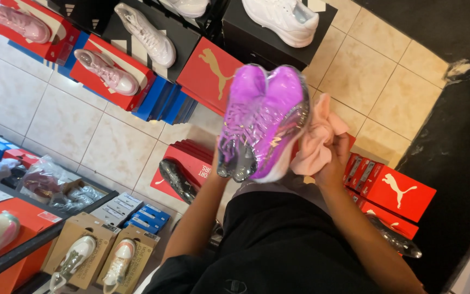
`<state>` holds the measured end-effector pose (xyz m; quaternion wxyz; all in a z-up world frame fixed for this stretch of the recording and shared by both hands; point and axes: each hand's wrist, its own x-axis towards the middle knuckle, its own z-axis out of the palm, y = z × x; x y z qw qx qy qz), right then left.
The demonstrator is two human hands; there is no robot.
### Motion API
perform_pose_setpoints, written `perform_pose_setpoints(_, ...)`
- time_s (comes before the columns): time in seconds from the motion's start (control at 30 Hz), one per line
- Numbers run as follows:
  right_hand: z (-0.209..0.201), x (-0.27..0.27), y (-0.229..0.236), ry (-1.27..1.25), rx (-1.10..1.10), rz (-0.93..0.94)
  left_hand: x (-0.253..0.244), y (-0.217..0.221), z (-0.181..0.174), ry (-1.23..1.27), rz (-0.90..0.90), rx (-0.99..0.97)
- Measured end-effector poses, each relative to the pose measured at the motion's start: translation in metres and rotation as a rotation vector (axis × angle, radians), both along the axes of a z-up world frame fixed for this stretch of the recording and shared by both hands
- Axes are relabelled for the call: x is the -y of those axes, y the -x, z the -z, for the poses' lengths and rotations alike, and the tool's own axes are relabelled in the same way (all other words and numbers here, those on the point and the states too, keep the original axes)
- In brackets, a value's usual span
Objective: The person wipes the exterior and interior of red Puma shoe boxes with a pink cloth. They open and close the boxes, wipe the lid and base, and handle a pair of purple sneakers before returning them to the box. The person repeats this process on multiple boxes.
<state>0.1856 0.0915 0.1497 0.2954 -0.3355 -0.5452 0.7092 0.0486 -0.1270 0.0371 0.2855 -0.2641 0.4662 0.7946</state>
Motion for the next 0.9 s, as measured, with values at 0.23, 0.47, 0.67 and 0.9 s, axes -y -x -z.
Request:
perform_pose_setpoints(0.23,0.014,-0.004,-0.022,0.071,-0.066,0.09,-0.01,0.0,0.001,-0.128,-0.087,0.072)
perform_pose_setpoints(0.47,0.01,-0.007,-0.039,0.045,-0.042,0.14,-0.016,0.001,0.001,-0.244,-0.144,0.174)
perform_pose_setpoints(0.67,-0.004,-0.011,-0.054,-0.073,0.059,0.214,-0.008,0.015,0.054,-0.137,-0.189,0.012)
perform_pose_setpoints(0.9,0.043,-0.011,-0.089,-0.139,0.097,0.203,-0.033,0.059,0.125,0.093,-0.313,-0.055)
